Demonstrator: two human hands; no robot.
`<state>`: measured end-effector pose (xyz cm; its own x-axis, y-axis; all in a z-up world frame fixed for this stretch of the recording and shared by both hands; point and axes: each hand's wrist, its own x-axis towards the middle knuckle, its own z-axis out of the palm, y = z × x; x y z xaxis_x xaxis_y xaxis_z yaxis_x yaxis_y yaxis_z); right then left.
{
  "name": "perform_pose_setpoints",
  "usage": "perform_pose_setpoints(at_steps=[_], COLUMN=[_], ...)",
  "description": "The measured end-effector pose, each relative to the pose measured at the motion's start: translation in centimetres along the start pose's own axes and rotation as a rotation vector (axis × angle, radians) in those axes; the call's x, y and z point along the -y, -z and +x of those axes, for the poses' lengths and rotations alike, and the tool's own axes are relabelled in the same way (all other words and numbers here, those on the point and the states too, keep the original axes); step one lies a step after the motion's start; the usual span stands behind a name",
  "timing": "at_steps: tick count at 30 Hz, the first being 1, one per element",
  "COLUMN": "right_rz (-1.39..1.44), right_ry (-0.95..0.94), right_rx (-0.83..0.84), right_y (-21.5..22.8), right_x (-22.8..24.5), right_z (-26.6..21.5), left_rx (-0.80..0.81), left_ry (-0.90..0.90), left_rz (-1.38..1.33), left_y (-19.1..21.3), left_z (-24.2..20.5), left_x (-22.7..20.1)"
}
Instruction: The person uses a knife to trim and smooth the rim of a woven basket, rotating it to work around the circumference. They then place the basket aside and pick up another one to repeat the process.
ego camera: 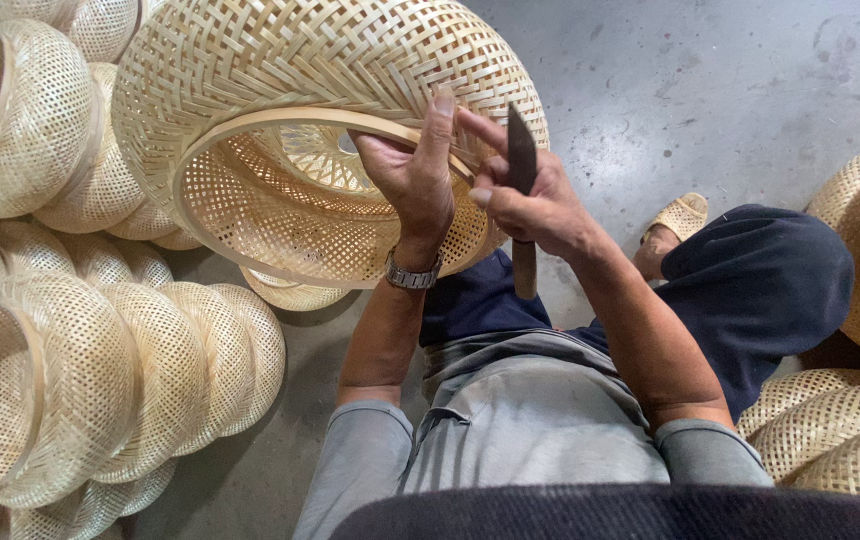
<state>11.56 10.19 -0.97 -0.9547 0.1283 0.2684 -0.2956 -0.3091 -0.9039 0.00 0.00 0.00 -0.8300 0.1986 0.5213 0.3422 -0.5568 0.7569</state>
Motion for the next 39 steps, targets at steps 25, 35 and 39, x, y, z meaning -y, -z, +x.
perform_pose_setpoints(at_steps=[25, 35, 39], right_rz=[-0.812, -1.030, -1.103], right_ry=[0.247, 0.133, 0.120], right_rx=[-0.262, -0.331, -0.364], right_y=[3.7, 4.6, 4.3], right_x=[3.6, 0.8, 0.8], right_z=[3.1, 1.5, 1.7], left_rx=[0.086, 0.228, 0.265], left_ry=[0.072, 0.308, 0.239], left_rz=[-0.080, -0.232, -0.297], left_y=[2.1, 4.9, 5.5], left_z=[0.0, 4.2, 6.2], left_x=[-0.7, -3.8, -3.4])
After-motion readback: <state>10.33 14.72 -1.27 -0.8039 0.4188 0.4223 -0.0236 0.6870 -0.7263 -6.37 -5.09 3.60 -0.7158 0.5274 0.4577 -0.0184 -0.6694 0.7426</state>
